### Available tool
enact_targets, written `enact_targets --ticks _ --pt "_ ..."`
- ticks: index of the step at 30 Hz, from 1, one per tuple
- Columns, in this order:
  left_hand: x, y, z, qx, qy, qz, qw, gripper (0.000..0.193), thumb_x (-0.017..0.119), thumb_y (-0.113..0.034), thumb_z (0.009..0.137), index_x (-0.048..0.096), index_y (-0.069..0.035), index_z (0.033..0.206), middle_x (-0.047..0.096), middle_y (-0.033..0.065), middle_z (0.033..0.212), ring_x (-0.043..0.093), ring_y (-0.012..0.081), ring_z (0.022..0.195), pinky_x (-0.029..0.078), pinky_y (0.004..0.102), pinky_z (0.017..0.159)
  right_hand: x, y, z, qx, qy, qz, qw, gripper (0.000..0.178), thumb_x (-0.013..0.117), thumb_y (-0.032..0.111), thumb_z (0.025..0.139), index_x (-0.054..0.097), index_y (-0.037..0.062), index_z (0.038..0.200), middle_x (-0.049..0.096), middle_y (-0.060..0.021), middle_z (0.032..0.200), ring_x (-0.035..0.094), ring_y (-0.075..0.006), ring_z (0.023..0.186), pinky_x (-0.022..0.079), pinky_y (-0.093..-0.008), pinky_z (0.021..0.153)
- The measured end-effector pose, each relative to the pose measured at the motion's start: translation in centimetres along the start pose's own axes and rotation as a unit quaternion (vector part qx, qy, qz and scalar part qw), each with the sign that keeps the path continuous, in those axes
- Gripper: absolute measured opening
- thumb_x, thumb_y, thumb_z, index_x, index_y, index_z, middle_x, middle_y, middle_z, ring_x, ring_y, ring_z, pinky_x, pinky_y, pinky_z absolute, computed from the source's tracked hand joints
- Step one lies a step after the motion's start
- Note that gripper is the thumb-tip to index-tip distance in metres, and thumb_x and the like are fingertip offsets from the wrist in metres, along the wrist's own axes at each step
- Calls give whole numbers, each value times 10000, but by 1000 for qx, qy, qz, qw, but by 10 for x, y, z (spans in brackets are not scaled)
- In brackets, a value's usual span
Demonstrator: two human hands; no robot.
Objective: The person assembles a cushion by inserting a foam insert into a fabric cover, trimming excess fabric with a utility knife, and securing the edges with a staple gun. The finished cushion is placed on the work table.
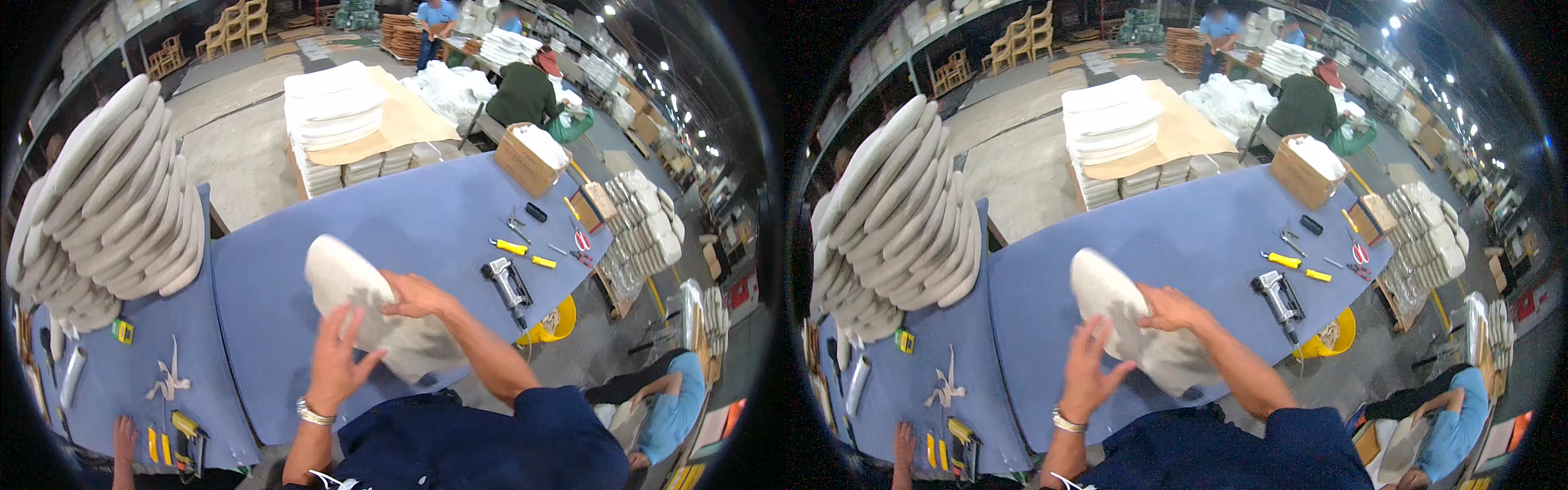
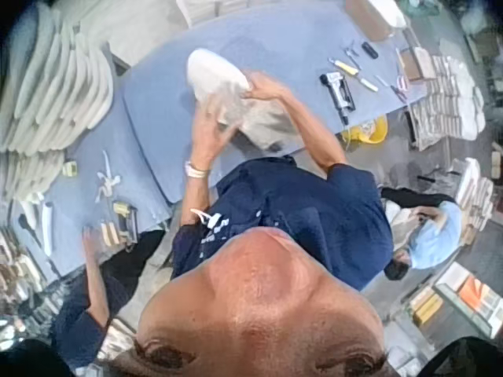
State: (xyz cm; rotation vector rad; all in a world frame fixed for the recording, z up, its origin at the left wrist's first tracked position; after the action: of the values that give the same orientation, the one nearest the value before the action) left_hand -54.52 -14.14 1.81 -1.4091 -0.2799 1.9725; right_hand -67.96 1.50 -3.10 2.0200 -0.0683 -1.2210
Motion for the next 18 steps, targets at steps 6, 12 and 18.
enact_targets --ticks 6,12,18 --pt "18 83 -3 -61 232 56 969 867 770 -572 804 503 -81 1468 554 211 1426 524 390 1327 439 472 1090 56 -33 -21 -110 142 -160 971 839 831 402 752 486 195 1488 678 -125 1267 654 -354 1129 481 -500 1005" --pt "69 127 -71 -273 324 -175 889 843 667 -676 852 588 -13 1367 699 250 1190 683 428 1073 543 438 932 19 -60 -47 -151 -84 -196 965 767 835 559 699 628 155 1318 662 -40 1241 583 -221 1210 346 -476 1141" --pt "77 103 -46 -188 370 -65 908 842 672 -677 849 555 -44 1393 711 260 1120 699 429 1029 556 510 873 -20 -165 -32 -17 -221 -101 970 485 582 540 965 699 149 1226 656 -116 1266 601 -277 1202 399 -453 1081"
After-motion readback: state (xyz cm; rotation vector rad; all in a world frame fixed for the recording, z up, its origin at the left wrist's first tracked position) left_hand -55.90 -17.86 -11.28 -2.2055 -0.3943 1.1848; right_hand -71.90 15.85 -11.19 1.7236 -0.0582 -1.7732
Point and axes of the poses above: each hand's wrist, its own z-axis towards the middle knuckle, its own x-axis out of the palm, y = z × x, the point moved 7 cm from there along z, towards the middle knuckle
